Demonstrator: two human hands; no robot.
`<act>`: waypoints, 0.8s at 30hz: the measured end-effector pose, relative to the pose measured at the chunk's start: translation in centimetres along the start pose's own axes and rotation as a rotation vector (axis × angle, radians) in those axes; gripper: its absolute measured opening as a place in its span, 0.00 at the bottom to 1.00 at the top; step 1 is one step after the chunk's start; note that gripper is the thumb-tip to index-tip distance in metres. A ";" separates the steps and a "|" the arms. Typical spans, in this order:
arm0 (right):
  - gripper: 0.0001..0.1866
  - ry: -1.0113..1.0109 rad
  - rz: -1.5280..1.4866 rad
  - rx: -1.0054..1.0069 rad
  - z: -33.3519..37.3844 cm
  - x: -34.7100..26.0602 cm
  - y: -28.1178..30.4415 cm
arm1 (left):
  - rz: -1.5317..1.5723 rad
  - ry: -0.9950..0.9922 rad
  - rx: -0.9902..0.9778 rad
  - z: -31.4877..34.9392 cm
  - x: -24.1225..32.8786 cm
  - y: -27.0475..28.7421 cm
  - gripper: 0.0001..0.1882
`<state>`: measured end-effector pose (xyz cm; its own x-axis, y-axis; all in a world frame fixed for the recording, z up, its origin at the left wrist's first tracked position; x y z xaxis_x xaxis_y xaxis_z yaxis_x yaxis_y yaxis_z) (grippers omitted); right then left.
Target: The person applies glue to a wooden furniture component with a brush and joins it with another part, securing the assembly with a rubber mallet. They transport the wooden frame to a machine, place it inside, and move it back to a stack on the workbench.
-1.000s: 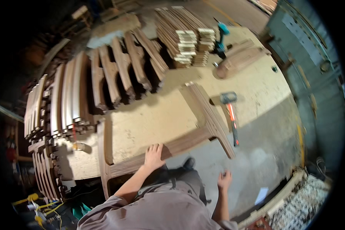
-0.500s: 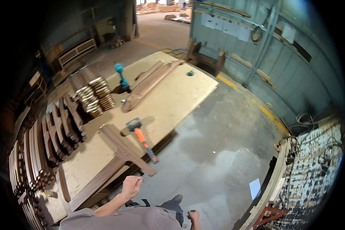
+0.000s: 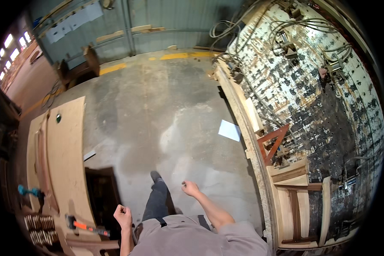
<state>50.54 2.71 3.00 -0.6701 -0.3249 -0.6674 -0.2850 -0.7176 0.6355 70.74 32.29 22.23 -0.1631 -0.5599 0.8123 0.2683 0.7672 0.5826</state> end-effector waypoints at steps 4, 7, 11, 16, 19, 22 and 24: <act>0.18 -0.027 0.024 0.088 -7.4 1.2 7.3 | 0.022 0.078 -0.019 -8.1 0.1 -6.5 0.08; 0.18 -0.081 0.131 0.236 -12.2 4.0 14.3 | 0.092 0.072 -0.041 -16.2 2.1 -12.1 0.07; 0.14 -0.468 -0.126 0.368 -13.4 7.1 20.2 | 0.047 -0.088 -0.089 -28.6 8.2 -19.5 0.10; 0.09 -0.697 -0.121 0.108 -14.8 10.1 22.2 | 0.155 -0.332 -0.259 -44.0 24.8 -30.7 0.09; 0.10 -0.600 0.188 -0.127 -17.8 11.2 22.1 | 0.150 -0.501 -0.385 -50.0 33.6 -38.9 0.08; 0.11 -0.743 -0.355 0.114 -19.6 17.6 19.7 | 0.204 -0.795 -0.423 -53.7 43.4 -48.8 0.08; 0.10 -0.831 -0.457 0.086 -24.2 17.8 21.5 | 0.194 -0.886 -0.396 -56.2 49.8 -53.0 0.09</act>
<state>49.07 -33.40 -4.67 -0.7448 0.5418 -0.3895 -0.6673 -0.6081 0.4301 101.71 -53.83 30.40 -0.6909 0.1251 0.7120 0.6375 0.5699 0.5184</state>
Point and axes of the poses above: each hand's wrist, its own z-axis away from the middle knuckle, its own y-axis out of the back of the hand, x = y × z, the point moved 1 cm from there along -z, towards the middle knuckle, and after that the axes turned 5 degrees about y, right-handed, at the moved point
